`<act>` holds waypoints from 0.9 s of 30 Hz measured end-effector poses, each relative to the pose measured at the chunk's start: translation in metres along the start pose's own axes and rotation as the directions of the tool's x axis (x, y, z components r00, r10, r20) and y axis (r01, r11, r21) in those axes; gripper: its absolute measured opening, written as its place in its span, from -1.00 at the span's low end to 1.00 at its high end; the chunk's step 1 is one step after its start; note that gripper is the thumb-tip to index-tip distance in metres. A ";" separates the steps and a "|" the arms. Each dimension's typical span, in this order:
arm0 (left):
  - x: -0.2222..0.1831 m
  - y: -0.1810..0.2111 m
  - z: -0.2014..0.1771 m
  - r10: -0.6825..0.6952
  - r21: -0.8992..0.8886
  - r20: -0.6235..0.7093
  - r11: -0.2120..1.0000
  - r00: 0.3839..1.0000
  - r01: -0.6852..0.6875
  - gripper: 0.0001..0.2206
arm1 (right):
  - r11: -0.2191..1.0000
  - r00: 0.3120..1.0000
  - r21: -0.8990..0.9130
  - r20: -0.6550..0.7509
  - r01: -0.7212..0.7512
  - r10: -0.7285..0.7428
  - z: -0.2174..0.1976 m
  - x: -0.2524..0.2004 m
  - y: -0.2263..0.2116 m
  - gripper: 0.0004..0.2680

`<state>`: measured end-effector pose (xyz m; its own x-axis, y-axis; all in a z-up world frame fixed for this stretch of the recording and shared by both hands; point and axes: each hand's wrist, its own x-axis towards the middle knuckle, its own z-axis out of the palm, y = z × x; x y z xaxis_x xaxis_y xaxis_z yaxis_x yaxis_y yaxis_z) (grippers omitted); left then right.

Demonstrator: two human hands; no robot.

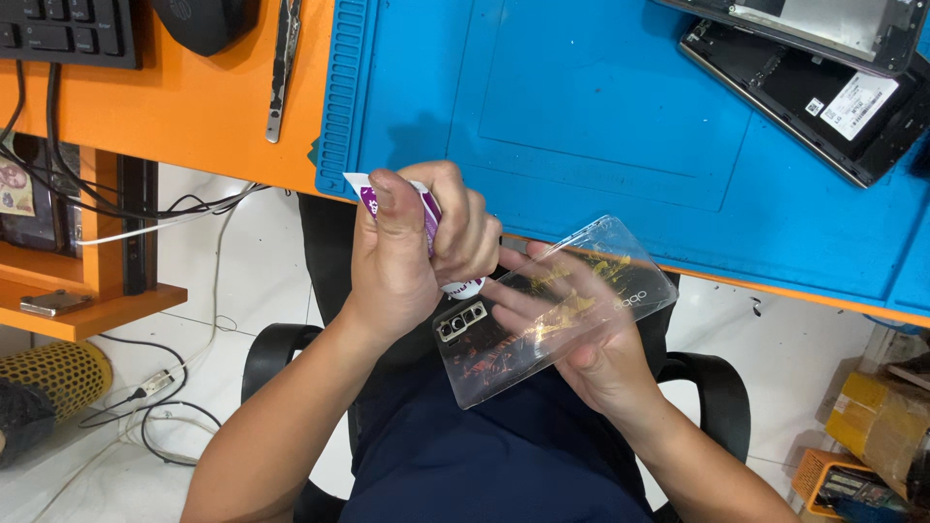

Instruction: The person applies adhesive from a tube onto the edges of a transparent smartphone back cover. They hold the cover in one hand and squeeze the tube with the other, moving along the perimeter to apply the substance.

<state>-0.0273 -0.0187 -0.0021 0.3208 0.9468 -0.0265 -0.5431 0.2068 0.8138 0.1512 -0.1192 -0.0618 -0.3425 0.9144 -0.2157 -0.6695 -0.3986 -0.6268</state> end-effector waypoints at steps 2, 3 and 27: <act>-0.001 -0.001 0.000 0.002 -0.019 -0.011 1.000 1.000 -0.002 -0.45 | 1.000 1.000 0.018 -0.005 0.001 -0.001 0.000 0.000 0.002 -0.20; -0.001 -0.001 0.001 0.004 -0.038 -0.022 0.999 1.000 -0.004 -0.45 | 0.999 1.000 0.036 -0.009 0.004 -0.004 0.000 0.000 0.003 -0.19; -0.007 0.005 -0.007 0.017 -0.103 -0.081 0.994 0.997 -0.025 -0.46 | 1.000 1.000 0.027 0.005 0.007 -0.007 0.002 -0.001 0.002 -0.23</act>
<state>-0.0375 -0.0228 -0.0017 0.2481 0.9669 -0.0597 -0.6280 0.2075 0.7500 0.1490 -0.1210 -0.0614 -0.3405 0.9170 -0.2077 -0.6894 -0.3937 -0.6080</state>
